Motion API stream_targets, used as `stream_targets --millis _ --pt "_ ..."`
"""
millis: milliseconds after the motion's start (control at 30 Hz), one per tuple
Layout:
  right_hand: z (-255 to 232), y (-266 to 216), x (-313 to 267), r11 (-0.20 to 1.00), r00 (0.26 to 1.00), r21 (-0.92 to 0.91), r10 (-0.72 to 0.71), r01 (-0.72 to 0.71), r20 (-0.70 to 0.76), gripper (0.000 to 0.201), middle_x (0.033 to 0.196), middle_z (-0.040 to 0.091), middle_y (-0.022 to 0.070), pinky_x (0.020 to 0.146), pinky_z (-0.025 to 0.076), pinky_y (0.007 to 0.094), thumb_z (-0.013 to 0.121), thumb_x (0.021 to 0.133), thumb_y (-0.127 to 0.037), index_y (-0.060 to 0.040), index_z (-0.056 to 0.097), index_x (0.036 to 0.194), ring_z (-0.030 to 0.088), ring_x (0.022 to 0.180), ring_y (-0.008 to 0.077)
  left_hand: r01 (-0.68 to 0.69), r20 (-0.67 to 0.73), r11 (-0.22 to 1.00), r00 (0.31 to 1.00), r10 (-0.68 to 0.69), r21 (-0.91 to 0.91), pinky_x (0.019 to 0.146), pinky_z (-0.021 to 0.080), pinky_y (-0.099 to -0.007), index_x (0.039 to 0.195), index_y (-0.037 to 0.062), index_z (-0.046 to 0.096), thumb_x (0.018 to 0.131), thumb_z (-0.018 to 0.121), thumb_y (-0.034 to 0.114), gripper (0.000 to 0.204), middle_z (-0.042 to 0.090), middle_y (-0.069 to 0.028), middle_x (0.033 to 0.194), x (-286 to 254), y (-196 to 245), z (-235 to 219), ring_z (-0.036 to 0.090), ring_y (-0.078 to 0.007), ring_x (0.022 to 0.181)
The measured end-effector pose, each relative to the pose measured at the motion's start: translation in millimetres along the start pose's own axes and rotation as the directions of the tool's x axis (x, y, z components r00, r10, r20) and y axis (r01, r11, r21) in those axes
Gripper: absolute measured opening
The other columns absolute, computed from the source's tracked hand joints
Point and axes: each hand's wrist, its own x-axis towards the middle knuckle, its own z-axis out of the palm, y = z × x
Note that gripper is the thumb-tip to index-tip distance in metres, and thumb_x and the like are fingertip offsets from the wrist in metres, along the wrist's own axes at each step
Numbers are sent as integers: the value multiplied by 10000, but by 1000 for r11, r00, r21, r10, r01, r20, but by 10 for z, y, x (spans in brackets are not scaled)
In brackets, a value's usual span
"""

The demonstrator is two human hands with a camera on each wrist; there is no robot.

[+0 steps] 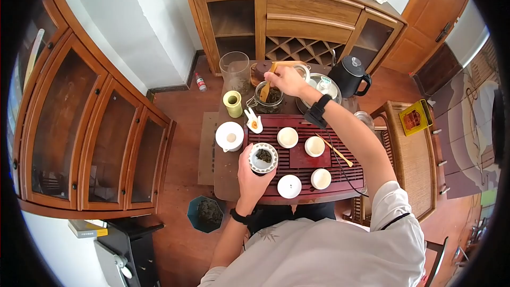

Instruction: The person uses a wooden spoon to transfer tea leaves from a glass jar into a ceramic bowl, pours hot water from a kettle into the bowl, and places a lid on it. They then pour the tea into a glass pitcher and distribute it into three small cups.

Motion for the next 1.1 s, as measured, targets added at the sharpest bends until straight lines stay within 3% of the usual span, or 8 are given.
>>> stream_targets --millis 67,133,200,300,500,733,933,1100 --pt "40 29 -35 997 999 69 21 -24 41 471 958 750 294 863 579 524 651 1052 -417 41 739 989 726 960 482 4 -1 1000 1000 -4 7 1112 515 -458 1517 -6 493 765 956 122 892 594 -221 1449 2 3 3 625 -373 1318" --pt "93 44 -56 991 999 -128 -49 49 3 464 963 756 288 864 579 523 646 1055 -415 36 743 1000 729 964 479 9 0 1000 1000 -9 -14 1113 515 -456 1515 -5 494 768 955 122 887 596 -219 1445 5 7 -4 625 -370 1318" --pt "66 64 -38 986 997 -157 -62 55 -41 470 945 754 296 849 585 526 643 1054 -414 41 746 991 731 948 485 10 1 1000 1000 -10 -10 1113 514 -457 1514 -5 495 768 955 122 886 597 -219 1444 18 37 -10 624 -370 1319" --pt "2 61 -3 978 988 -197 42 -71 -151 505 909 734 335 833 591 547 644 1053 -418 69 746 962 731 917 502 12 5 1000 1000 -12 -6 1111 515 -458 1513 -4 495 768 955 123 884 599 -218 1441 5 27 -13 625 -370 1319" --pt "-8 -53 -105 961 994 -264 54 -78 -96 502 926 744 327 855 592 554 641 1056 -414 74 749 1005 739 936 491 6 0 1000 1000 -6 1 1102 520 -458 1509 -5 497 770 954 127 878 602 -220 1437 11 5 5 634 -372 1306" --pt "99 -28 -135 965 980 -191 158 -180 -123 503 941 748 326 886 594 548 652 1040 -422 71 754 1047 742 956 488 5 0 1000 1000 -5 -5 1108 518 -456 1509 -6 495 760 952 115 885 603 -219 1431 22 57 -7 631 -367 1310" --pt "78 -98 -135 943 972 -238 212 -231 -104 496 910 754 315 894 601 523 690 992 -410 78 777 967 750 948 475 -22 -8 1000 1000 22 19 1100 525 -454 1507 -8 496 761 946 107 880 603 -214 1427 17 43 -2 638 -363 1300" --pt "96 -102 -125 953 951 -32 299 -302 -78 501 869 752 312 889 607 515 710 965 -404 87 783 894 757 919 468 -31 -13 999 999 32 15 1099 526 -452 1509 -5 495 763 948 112 881 603 -211 1429 17 39 -4 638 -361 1302"
